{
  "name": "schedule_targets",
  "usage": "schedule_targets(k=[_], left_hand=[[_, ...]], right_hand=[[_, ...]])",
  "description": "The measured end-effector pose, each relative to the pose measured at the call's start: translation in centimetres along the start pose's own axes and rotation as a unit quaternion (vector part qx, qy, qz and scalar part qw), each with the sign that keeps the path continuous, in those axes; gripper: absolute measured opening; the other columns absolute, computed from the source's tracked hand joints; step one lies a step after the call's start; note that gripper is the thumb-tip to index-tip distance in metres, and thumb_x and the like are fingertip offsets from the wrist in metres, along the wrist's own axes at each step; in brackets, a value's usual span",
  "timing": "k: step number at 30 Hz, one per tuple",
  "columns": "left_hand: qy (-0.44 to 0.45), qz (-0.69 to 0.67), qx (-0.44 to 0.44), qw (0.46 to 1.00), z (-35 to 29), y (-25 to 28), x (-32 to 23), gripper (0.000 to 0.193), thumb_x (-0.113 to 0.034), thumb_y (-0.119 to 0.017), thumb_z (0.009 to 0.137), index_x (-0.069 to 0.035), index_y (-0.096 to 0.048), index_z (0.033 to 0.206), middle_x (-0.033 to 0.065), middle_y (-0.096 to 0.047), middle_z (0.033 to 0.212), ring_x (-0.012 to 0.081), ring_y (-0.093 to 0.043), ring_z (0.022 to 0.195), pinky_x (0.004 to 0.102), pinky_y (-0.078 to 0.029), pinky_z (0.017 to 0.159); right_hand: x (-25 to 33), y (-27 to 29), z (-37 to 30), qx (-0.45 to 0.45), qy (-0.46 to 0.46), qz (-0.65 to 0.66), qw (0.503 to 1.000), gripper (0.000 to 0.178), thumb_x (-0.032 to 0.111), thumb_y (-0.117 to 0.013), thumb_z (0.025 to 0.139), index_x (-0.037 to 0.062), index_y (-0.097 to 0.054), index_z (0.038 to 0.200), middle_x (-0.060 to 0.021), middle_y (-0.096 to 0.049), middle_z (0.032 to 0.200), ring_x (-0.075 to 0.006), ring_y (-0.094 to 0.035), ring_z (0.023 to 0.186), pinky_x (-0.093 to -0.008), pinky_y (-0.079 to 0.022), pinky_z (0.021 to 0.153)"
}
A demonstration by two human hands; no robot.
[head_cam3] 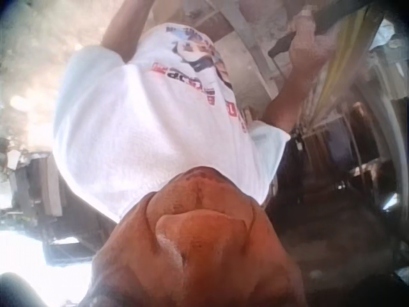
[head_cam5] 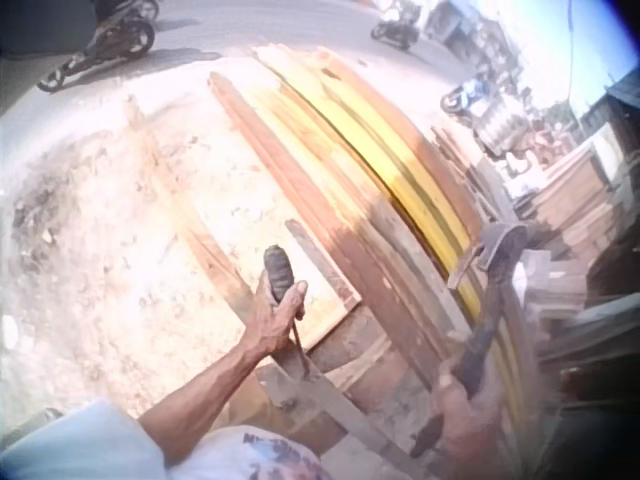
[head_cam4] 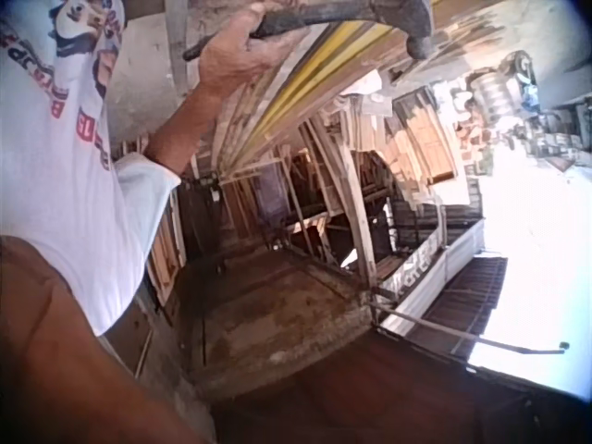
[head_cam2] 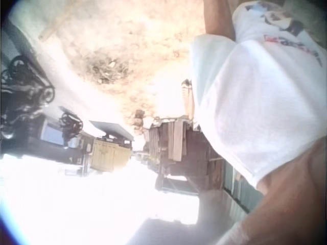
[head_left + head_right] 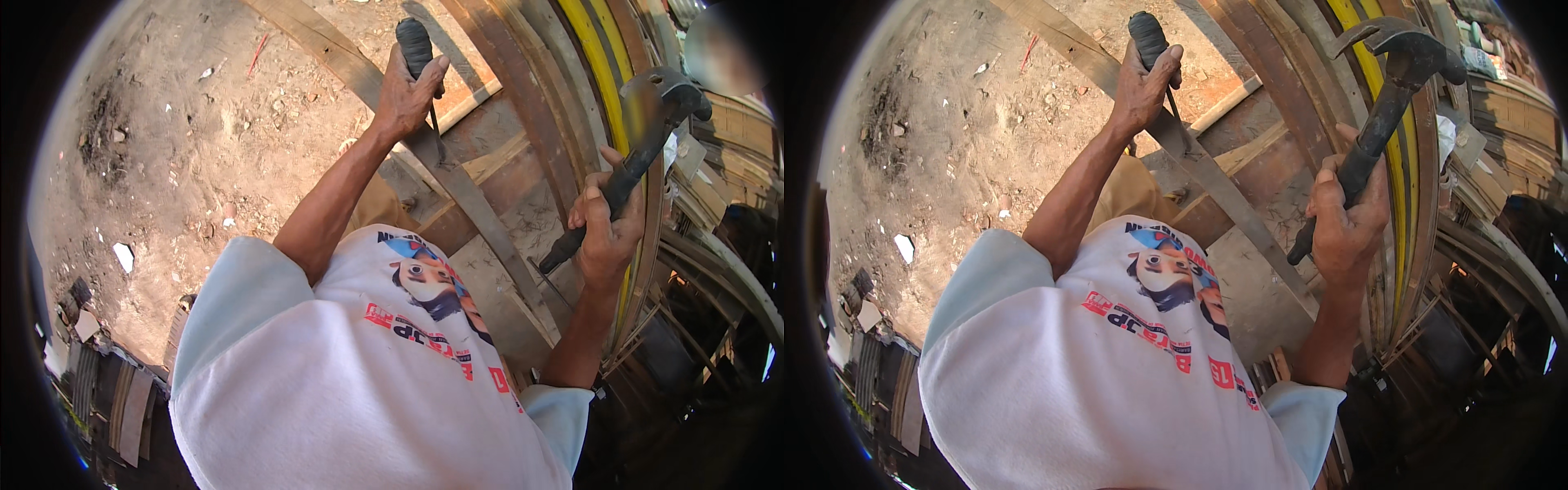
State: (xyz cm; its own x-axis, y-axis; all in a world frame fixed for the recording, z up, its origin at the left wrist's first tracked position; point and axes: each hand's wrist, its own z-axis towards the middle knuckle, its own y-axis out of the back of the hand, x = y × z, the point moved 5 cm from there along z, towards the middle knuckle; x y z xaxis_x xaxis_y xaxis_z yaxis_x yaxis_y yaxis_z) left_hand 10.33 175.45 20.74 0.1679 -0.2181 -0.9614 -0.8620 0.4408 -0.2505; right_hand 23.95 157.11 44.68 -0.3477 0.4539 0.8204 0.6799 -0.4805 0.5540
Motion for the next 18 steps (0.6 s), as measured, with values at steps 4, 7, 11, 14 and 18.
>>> schedule_targets(k=[4,7,11,14,18], left_hand=[[-0.016,0.033,-0.017,0.999,-0.4,0.4,0.4,0.048,-0.041,-0.07,0.099,-0.003,-0.044,0.112,0.0045,-0.058,0.078,0.0135,-0.059,0.067,0.0323,-0.051,0.058],[-0.037,0.015,-0.032,0.999,-0.5,0.4,0.3,0.047,-0.039,-0.069,0.099,-0.002,-0.044,0.112,0.0047,-0.058,0.077,0.0134,-0.059,0.066,0.0322,-0.051,0.057],[-0.017,0.005,-0.038,0.999,-0.4,0.4,0.0,0.048,-0.037,-0.07,0.099,0.001,-0.045,0.114,0.0077,-0.061,0.076,0.0178,-0.061,0.066,0.0356,-0.052,0.059],[0.022,0.086,-0.05,0.995,-0.7,0.3,1.2,0.049,-0.038,-0.068,0.101,0.001,-0.043,0.115,0.0074,-0.06,0.078,0.0163,-0.064,0.067,0.0333,-0.055,0.06],[0.0,0.095,-0.072,0.993,-0.6,0.5,2.0,0.047,-0.035,-0.064,0.103,0.005,-0.041,0.116,0.0111,-0.063,0.081,0.0183,-0.066,0.068,0.0349,-0.056,0.062]], right_hand=[[7.2,-1.4,6.7,-0.017,0.17,-0.174,0.97,0.039,0.021,-0.071,0.099,-0.0004,-0.061,0.13,-0.0094,-0.066,0.087,-0.0137,-0.064,0.077,-0.0318,-0.054,0.071],[8.2,-4.9,9.4,0.063,0.228,-0.276,0.932,0.04,0.027,-0.067,0.101,0.0039,-0.06,0.133,-0.0114,-0.07,0.089,-0.0199,-0.068,0.081,-0.0372,-0.056,0.074],[7.1,-10.6,12.3,0.156,0.388,-0.472,0.776,0.043,0.036,-0.063,0.103,0.0101,-0.059,0.137,-0.0109,-0.07,0.089,-0.0223,-0.067,0.077,-0.0381,-0.056,0.069],[7.7,-12.7,12.9,0.318,0.307,-0.61,0.658,0.047,0.039,-0.06,0.104,0.0108,-0.056,0.141,-0.019,-0.071,0.107,-0.0296,-0.07,0.095,-0.0455,-0.058,0.088],[10.4,-11.8,19.0,0.239,0.39,-0.561,0.69,0.059,0.053,-0.057,0.103,0.0083,-0.057,0.141,-0.0208,-0.07,0.112,-0.0331,-0.072,0.102,-0.0498,-0.059,0.091]])
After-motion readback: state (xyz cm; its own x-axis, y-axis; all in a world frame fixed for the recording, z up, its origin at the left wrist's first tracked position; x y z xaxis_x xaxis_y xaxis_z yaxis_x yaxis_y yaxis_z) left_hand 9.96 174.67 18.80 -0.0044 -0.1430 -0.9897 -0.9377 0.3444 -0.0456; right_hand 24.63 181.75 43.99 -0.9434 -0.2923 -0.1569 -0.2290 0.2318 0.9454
